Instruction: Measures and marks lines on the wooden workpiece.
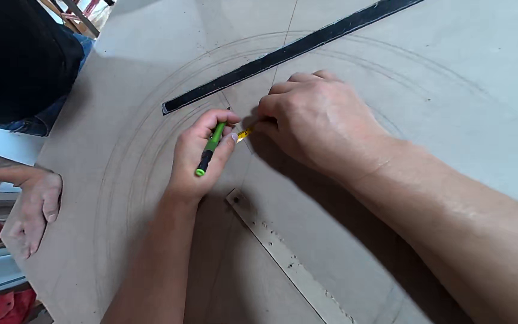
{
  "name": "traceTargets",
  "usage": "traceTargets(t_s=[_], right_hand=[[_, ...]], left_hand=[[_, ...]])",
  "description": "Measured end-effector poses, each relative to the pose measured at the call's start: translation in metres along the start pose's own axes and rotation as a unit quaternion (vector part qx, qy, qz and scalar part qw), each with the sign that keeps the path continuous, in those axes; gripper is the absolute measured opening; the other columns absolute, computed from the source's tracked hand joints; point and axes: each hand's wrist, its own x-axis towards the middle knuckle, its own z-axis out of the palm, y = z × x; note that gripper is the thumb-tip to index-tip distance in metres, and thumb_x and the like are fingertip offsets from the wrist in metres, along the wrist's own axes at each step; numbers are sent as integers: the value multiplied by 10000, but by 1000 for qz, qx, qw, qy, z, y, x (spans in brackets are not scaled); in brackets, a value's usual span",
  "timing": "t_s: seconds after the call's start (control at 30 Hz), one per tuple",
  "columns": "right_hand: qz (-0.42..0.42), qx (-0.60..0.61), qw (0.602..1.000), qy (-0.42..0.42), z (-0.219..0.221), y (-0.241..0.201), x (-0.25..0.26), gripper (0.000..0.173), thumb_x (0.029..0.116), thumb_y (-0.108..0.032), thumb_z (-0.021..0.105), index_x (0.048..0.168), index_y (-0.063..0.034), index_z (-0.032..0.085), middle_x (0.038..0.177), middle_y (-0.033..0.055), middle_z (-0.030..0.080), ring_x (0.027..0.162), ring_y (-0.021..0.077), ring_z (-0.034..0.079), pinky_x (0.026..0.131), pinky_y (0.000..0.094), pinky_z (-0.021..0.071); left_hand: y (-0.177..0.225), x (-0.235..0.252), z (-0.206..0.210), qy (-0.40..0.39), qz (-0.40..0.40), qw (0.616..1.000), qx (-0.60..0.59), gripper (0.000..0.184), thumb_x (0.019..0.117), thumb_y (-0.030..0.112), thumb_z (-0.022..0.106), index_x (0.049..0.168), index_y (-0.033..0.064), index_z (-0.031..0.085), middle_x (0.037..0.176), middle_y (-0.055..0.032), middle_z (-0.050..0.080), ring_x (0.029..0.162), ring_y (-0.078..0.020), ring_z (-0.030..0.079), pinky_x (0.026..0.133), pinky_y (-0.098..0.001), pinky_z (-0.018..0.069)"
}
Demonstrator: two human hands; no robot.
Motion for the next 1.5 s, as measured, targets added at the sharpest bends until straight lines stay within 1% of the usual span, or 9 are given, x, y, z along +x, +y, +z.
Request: traceTargets(t_s=[0.23,0.5,0.6,0.67,0.77,0.9,1.03,1.13,1.5], right_hand=[[24,-11,999,-23,-3,-9,0,221,1001,-305,635,863,-144,696,846,59,675,869,286,659,757,499,466],[25,-20,999,-25,-2,-12,2,226,1005,-302,618,855,-145,680,824,57,658,850,287,650,743,497,455],[27,-21,999,-26,-2,-11,1,226,1009,-305,614,859,-150,681,834,55,661,858,288,648,752,500,455],[24,-22,999,-23,-2,-10,1,238,1011,-309,610,844,-148,666,826,56,657,856,291,646,753,500,453],[19,-18,999,-18,-1,-9,0,240,1008,-301,610,831,-148,661,811,54,653,836,292,646,745,501,455],[18,-13,1000,-21,-2,-9,0,233,1009,-289,620,840,-134,659,817,76,656,837,312,651,757,527,459],[18,-8,1000,-17,-1,-9,1,221,1002,-281,616,850,-126,662,832,91,665,856,336,654,752,544,455],[20,-8,1000,-16,-1,-9,1,218,999,-282,617,855,-126,666,835,90,665,854,338,652,741,548,451],[23,-11,1000,-10,-1,-8,0,231,999,-291,608,851,-124,668,835,96,673,839,343,658,737,566,451]], left_hand=[[-1,2,-3,-6,-2,999,32,300,951,62,642,1246,101,679,934,-2,679,731,-75,622,602,-223,530],[-1,4,-5,-13,-10,999,39,326,946,75,661,1269,117,677,944,7,680,734,-73,626,605,-223,534],[-10,4,-13,20,-15,996,-91,291,1003,61,602,1285,30,666,1020,-84,720,834,-155,674,694,-292,578],[-19,3,-25,71,-40,977,-199,301,1058,102,534,1308,-16,652,945,-123,714,766,-183,658,665,-314,568],[-24,-2,-40,67,-59,965,-246,277,1055,148,564,1185,-49,709,836,-109,722,668,-151,661,603,-289,576],[-21,-6,-42,-12,-41,978,-203,124,922,-6,681,1038,-43,705,836,-132,736,698,-182,714,615,-307,622],[-21,-7,-39,23,-36,982,-183,21,886,-9,661,891,1,642,724,-105,703,560,-150,657,476,-259,546],[-15,-5,-36,29,-51,989,-137,20,876,-2,673,876,9,657,721,-93,706,560,-141,659,475,-255,545],[-11,-4,-35,27,-60,991,-113,26,883,4,693,874,21,676,714,-86,712,534,-127,643,440,-244,511]])
